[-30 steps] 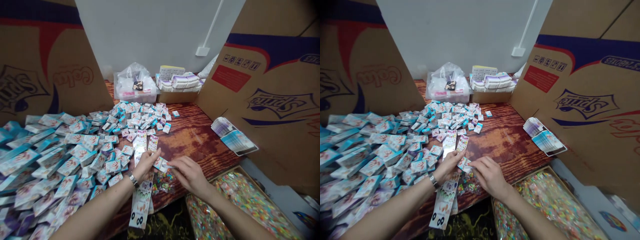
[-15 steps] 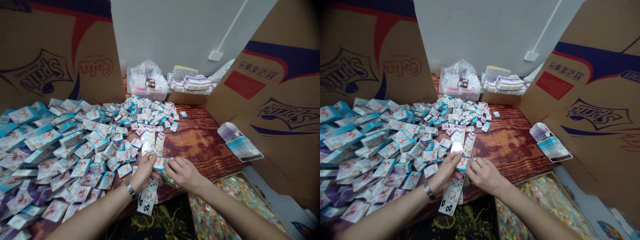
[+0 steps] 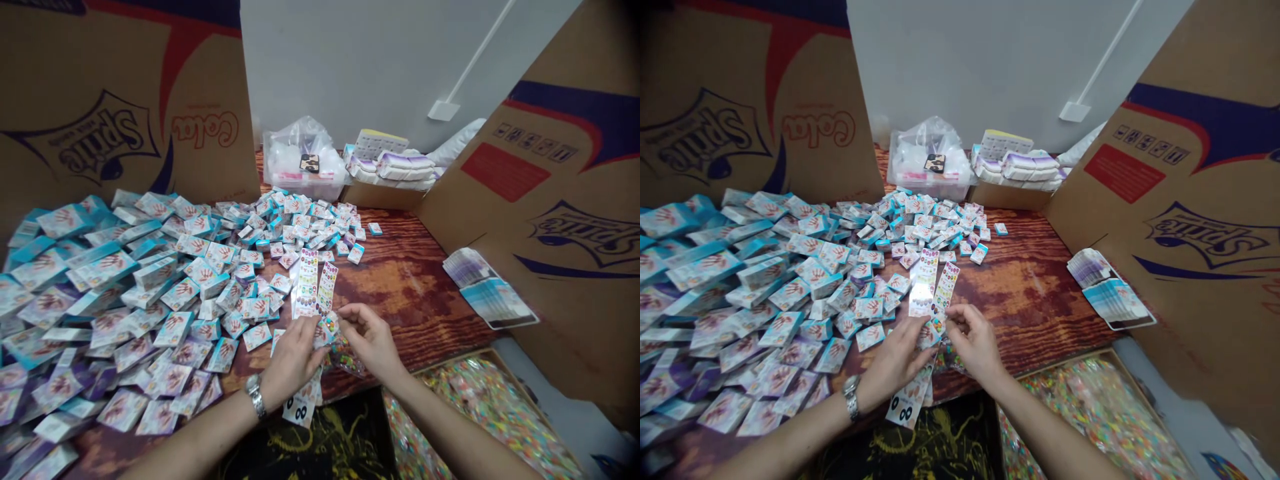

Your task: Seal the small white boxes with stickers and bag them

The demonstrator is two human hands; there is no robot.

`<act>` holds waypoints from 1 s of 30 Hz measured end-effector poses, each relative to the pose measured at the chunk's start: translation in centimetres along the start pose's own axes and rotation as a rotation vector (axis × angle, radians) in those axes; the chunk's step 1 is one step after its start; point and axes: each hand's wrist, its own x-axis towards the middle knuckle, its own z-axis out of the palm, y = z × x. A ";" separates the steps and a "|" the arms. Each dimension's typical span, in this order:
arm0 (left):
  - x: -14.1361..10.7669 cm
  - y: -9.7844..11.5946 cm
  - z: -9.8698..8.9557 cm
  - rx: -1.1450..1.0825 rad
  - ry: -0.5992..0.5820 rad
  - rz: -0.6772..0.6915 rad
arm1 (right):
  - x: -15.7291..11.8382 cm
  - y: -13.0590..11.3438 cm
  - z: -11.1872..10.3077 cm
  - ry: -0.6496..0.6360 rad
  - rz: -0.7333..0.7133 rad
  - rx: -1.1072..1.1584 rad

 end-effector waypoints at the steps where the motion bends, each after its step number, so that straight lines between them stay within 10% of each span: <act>1: -0.2 -0.1 0.1 0.045 0.001 0.017 | -0.2 -0.1 0.2 0.002 -0.022 -0.013; 8: -0.3 0.1 0.2 0.083 0.086 0.087 | -0.8 -2.1 0.6 -0.076 -0.386 -0.188; 30: -0.5 0.6 0.7 0.146 0.132 0.136 | -0.8 -2.5 0.3 -0.030 -0.368 -0.312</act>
